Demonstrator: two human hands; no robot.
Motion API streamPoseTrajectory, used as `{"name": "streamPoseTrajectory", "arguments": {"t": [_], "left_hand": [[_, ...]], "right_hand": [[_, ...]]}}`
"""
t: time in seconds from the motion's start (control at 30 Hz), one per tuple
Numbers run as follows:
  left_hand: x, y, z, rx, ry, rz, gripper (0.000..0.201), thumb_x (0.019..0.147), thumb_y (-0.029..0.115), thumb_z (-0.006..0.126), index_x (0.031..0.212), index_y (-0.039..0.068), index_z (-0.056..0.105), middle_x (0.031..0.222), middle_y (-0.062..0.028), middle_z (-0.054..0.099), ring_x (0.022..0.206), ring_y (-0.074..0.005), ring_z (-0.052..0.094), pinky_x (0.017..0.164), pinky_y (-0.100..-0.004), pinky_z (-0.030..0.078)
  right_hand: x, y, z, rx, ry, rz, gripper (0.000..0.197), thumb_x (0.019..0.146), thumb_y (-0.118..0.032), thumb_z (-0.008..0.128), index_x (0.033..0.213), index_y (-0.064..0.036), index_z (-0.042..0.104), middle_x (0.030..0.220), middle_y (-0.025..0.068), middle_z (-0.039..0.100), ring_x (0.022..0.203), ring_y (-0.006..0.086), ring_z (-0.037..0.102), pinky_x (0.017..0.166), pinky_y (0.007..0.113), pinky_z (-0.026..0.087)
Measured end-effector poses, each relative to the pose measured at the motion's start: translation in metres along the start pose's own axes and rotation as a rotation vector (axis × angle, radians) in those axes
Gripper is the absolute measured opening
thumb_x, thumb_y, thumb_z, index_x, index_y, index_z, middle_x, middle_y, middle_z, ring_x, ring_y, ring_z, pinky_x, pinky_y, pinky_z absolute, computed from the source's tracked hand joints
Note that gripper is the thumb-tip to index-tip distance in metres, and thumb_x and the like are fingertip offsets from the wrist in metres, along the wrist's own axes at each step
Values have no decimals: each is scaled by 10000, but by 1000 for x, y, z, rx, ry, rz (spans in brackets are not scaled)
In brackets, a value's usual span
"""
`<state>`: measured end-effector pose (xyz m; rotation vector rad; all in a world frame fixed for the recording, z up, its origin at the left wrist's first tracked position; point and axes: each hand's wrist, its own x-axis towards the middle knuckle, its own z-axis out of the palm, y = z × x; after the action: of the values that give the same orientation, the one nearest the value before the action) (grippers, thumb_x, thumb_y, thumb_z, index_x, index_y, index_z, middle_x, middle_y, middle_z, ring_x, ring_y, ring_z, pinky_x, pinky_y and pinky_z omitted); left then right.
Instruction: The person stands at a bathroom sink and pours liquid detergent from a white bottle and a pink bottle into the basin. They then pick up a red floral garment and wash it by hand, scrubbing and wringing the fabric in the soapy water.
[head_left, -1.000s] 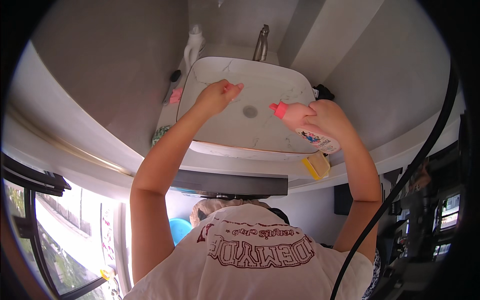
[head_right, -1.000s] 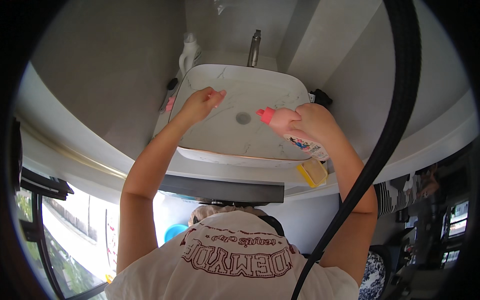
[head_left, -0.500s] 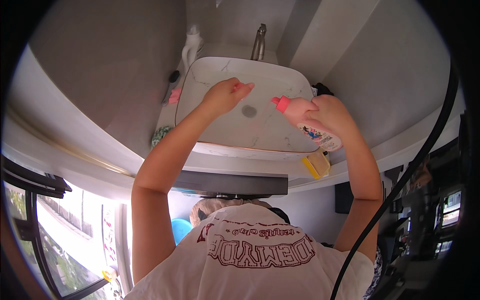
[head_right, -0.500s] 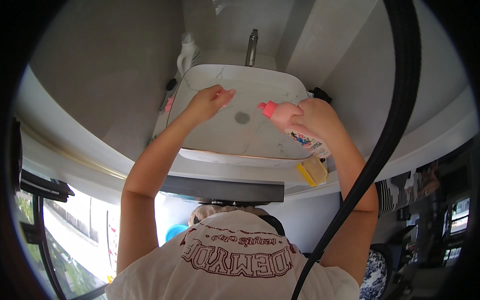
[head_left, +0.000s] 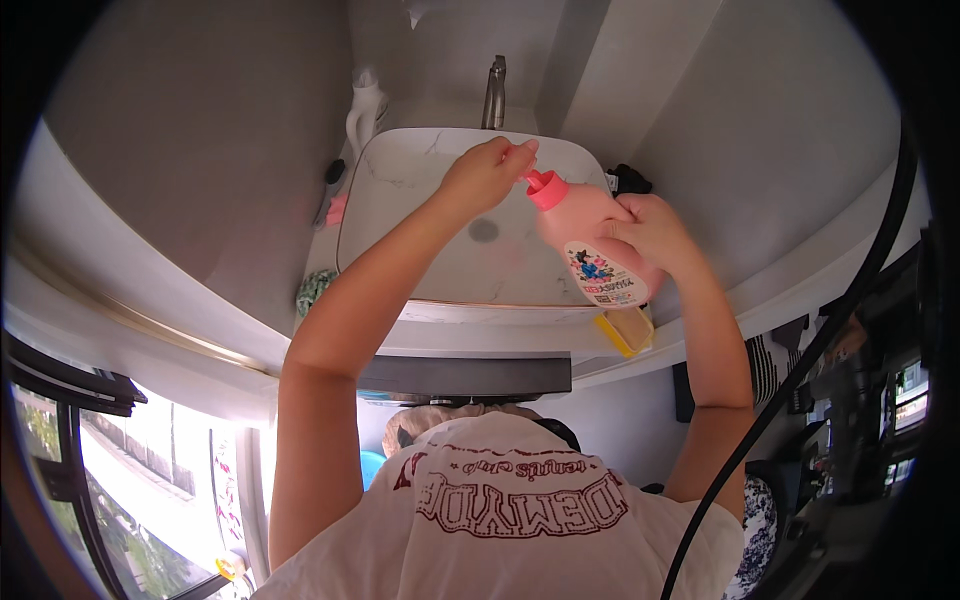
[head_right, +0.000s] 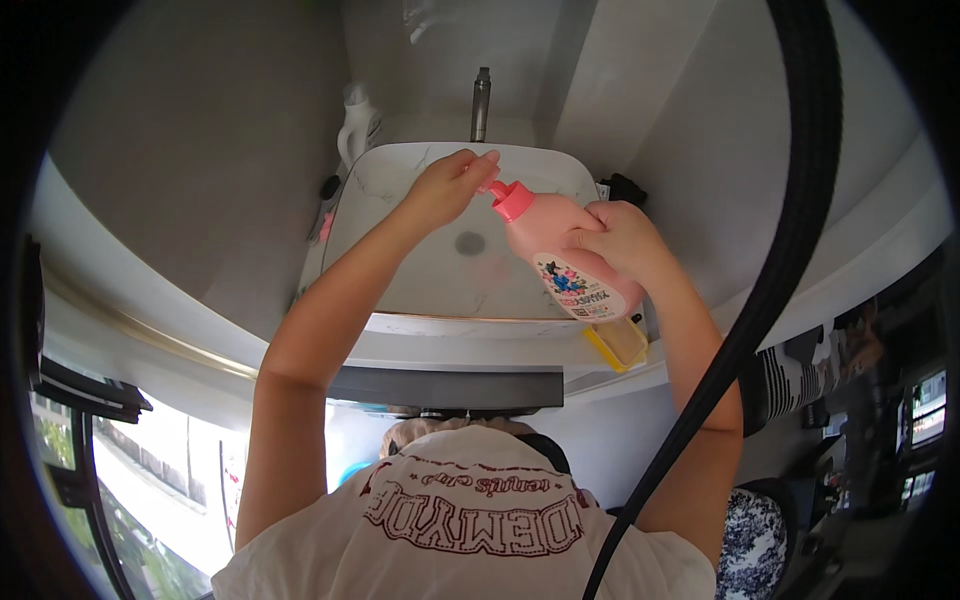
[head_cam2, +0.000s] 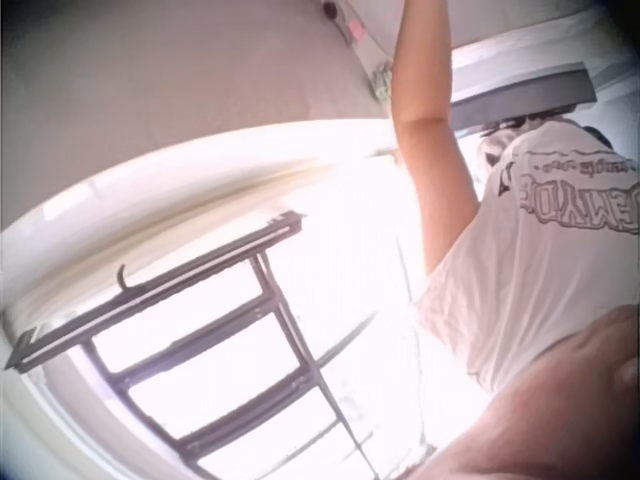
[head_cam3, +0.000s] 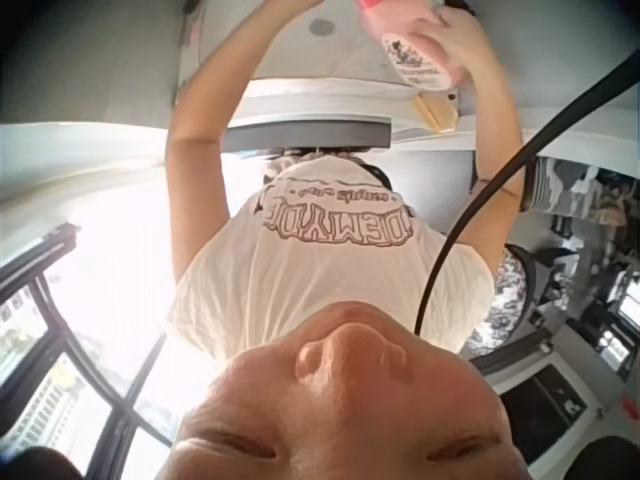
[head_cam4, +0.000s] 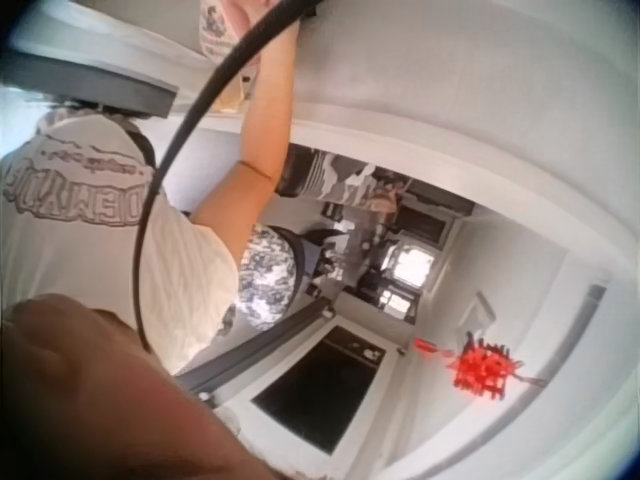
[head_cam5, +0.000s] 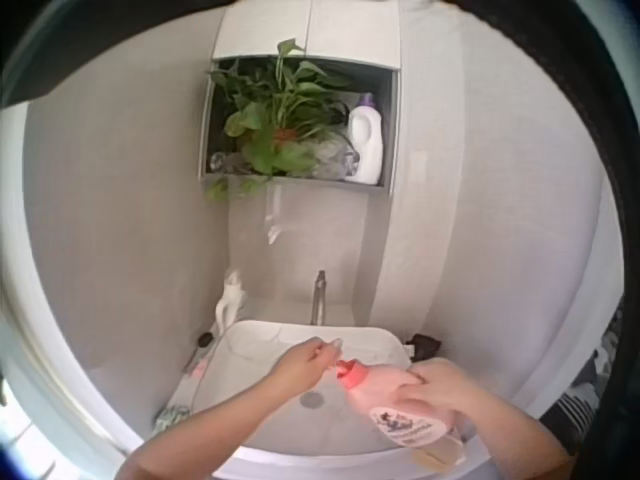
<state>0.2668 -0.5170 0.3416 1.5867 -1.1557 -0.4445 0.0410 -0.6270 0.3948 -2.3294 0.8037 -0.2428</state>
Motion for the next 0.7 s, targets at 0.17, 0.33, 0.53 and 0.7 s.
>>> {"name": "streamPoseTrajectory", "arguments": {"t": [0.17,0.33,0.53,0.7], "left_hand": [[-11,31,10,290,-12,32,506,898,508,440,861,27,592,790,-131,645,764,-279,618,691,-350,469],[-17,43,4,458,-3,191,437,920,438,434,814,37,574,716,-120,632,695,-299,606,638,-375,467],[-26,56,0,546,-34,172,388,931,387,439,824,39,573,727,-131,628,705,-304,598,646,-371,459],[-33,56,4,599,49,211,353,925,369,453,856,47,582,707,-131,627,681,-320,602,621,-383,464]], "right_hand": [[-8,9,6,120,22,-37,212,731,-160,733,826,-4,625,703,29,609,639,86,536,597,273,468],[-14,10,6,103,34,-40,215,719,-153,741,815,-4,621,703,30,609,641,85,536,600,269,467],[-17,12,6,168,36,-49,229,698,-139,752,819,2,619,707,29,612,646,87,539,604,269,467],[-26,1,8,172,49,-57,221,698,-133,750,820,-1,620,712,27,614,651,87,543,606,270,469]]}}
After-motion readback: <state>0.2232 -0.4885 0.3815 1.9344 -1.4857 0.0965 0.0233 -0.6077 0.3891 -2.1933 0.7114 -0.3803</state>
